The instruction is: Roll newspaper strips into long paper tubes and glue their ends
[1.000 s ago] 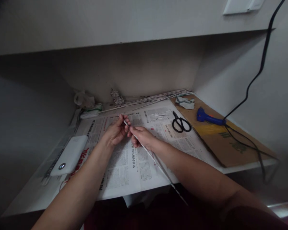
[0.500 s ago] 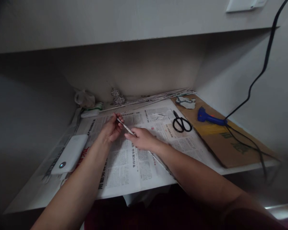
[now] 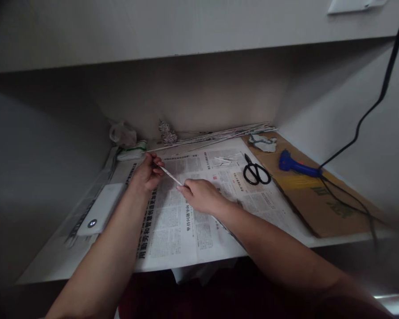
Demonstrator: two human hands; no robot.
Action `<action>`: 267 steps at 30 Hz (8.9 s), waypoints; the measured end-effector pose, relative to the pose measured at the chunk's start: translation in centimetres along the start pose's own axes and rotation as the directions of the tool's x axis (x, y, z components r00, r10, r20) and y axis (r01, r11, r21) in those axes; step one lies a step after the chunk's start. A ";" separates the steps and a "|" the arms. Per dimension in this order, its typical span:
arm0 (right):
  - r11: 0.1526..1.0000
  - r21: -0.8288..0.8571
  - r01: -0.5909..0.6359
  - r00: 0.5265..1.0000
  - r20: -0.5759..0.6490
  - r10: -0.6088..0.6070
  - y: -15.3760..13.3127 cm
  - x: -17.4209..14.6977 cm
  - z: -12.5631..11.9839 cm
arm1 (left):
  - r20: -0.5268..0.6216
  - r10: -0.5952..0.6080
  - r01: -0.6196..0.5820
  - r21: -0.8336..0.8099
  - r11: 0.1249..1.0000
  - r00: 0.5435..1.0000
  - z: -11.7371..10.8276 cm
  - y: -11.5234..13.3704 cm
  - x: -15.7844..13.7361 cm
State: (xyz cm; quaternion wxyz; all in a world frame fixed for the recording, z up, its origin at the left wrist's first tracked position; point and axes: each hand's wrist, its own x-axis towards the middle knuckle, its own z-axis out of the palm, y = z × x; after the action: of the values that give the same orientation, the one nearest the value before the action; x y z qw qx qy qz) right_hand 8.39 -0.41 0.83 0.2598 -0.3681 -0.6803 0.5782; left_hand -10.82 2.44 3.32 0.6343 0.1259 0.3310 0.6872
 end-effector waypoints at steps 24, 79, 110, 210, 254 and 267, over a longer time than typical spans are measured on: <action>0.882 0.357 -0.309 0.870 0.480 0.111 -0.6 -1.0 1.9 | 0.071 0.059 -0.046 -0.176 0.983 0.996 -1.7 2.2 0.8; 0.852 -0.493 0.175 0.958 -0.114 -0.263 0.0 0.1 0.4 | 0.164 0.046 -0.089 0.264 0.960 0.985 1.4 -2.3 -1.2; 0.800 0.576 -0.165 0.951 0.308 -0.026 -0.2 0.4 0.3 | 0.244 -0.096 0.068 0.123 0.990 0.965 1.6 -2.5 -1.6; 0.754 0.621 -0.213 0.955 0.296 0.026 0.3 0.9 0.1 | 0.229 -0.050 0.028 0.099 0.995 0.972 1.4 -3.1 -1.2; 0.986 0.158 -0.049 0.998 -0.025 0.054 0.5 1.1 0.4 | 0.078 0.051 -0.071 0.283 0.956 0.996 1.2 -4.0 -1.0; 0.746 0.583 -0.323 0.910 0.407 0.076 -0.1 0.4 1.2 | 0.144 -0.048 0.061 -0.090 0.994 0.988 1.1 -1.9 -0.8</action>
State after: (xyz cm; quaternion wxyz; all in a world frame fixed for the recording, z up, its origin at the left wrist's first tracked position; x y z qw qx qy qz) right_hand 7.25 -0.81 0.65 0.1766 -0.2181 -0.4344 0.8559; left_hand -8.50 1.92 3.18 0.6799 0.1353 0.2555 0.6739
